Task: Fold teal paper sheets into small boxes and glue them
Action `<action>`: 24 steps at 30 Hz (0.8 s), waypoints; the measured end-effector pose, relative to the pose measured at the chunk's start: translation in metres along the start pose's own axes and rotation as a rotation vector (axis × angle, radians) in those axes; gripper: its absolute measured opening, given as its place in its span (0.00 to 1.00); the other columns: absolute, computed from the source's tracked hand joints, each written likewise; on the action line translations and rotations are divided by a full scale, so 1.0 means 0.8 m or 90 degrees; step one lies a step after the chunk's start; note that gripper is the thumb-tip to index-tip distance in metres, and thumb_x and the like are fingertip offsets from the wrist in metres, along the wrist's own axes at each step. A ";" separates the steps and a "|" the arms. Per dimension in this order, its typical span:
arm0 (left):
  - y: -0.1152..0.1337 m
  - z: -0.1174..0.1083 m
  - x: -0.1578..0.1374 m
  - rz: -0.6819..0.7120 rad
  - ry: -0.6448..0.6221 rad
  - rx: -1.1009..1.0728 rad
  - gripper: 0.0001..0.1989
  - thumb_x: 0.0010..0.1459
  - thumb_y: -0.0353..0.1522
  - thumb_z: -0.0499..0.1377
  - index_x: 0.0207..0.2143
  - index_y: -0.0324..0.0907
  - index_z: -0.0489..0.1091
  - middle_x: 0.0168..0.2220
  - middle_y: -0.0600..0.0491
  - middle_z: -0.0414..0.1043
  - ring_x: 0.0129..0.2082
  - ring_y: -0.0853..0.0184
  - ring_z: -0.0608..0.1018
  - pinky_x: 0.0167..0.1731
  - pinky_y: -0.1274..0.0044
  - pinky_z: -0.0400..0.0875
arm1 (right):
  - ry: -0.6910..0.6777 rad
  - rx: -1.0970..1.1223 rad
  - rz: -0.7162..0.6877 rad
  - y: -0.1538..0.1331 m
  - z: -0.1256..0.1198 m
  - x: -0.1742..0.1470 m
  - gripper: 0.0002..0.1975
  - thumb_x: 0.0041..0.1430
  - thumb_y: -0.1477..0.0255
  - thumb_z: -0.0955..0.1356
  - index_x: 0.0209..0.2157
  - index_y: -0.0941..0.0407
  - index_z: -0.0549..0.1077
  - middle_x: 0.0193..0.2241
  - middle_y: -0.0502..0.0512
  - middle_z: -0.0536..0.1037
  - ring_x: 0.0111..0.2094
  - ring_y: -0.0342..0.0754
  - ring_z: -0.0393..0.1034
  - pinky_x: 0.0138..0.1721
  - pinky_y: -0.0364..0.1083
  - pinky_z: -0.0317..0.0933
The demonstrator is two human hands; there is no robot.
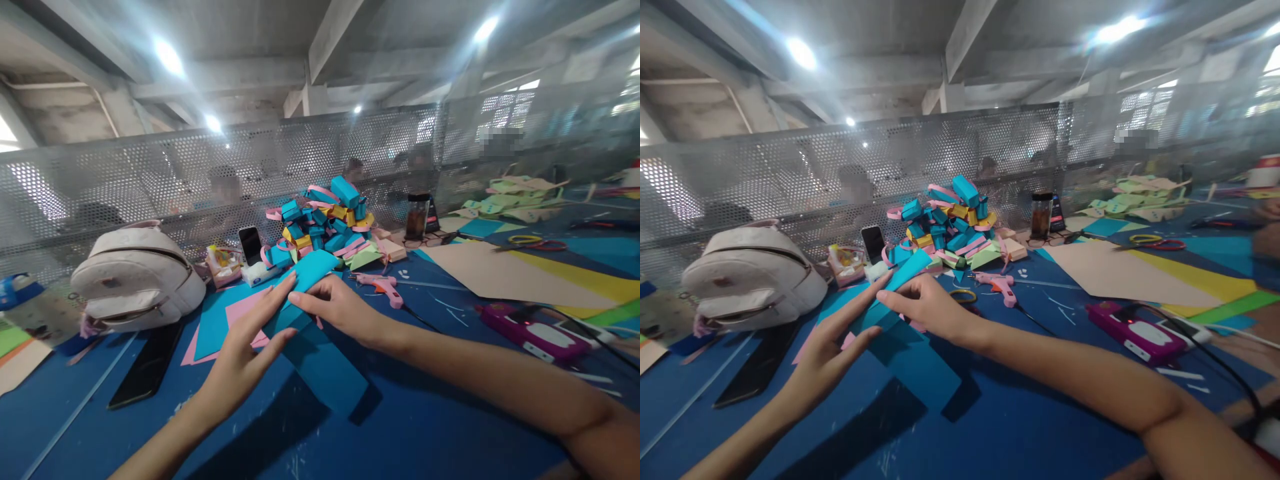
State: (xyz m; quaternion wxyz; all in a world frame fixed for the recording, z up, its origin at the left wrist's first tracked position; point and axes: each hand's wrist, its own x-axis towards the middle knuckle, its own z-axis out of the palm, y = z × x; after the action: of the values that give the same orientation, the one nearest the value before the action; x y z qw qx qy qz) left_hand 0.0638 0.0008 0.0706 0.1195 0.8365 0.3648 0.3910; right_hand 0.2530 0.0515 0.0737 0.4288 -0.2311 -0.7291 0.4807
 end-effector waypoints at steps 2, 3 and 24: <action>-0.004 0.001 0.000 0.011 0.019 -0.001 0.26 0.65 0.34 0.56 0.64 0.55 0.58 0.65 0.56 0.60 0.65 0.59 0.63 0.65 0.63 0.55 | 0.003 -0.003 -0.009 0.002 -0.001 0.001 0.27 0.59 0.53 0.67 0.16 0.56 0.61 0.14 0.44 0.60 0.17 0.37 0.52 0.20 0.41 0.46; -0.007 0.002 0.000 0.016 0.026 0.000 0.25 0.65 0.33 0.56 0.63 0.55 0.59 0.64 0.56 0.61 0.64 0.59 0.64 0.65 0.62 0.55 | 0.004 -0.002 -0.013 0.003 -0.001 0.002 0.27 0.59 0.53 0.67 0.16 0.56 0.61 0.14 0.44 0.59 0.17 0.37 0.52 0.20 0.41 0.46; -0.021 0.007 0.000 0.042 0.096 0.046 0.20 0.67 0.32 0.53 0.59 0.53 0.66 0.55 0.56 0.73 0.54 0.57 0.76 0.63 0.51 0.55 | 0.063 -0.050 -0.118 0.007 0.002 0.002 0.10 0.55 0.64 0.74 0.31 0.57 0.76 0.28 0.50 0.76 0.30 0.44 0.69 0.32 0.44 0.63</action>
State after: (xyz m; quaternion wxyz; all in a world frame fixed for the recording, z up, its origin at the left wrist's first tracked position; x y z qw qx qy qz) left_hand 0.0588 0.0130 0.0587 0.0483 0.8199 0.3587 0.4435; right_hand 0.2504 0.0540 0.0686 0.4975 -0.2032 -0.7435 0.3980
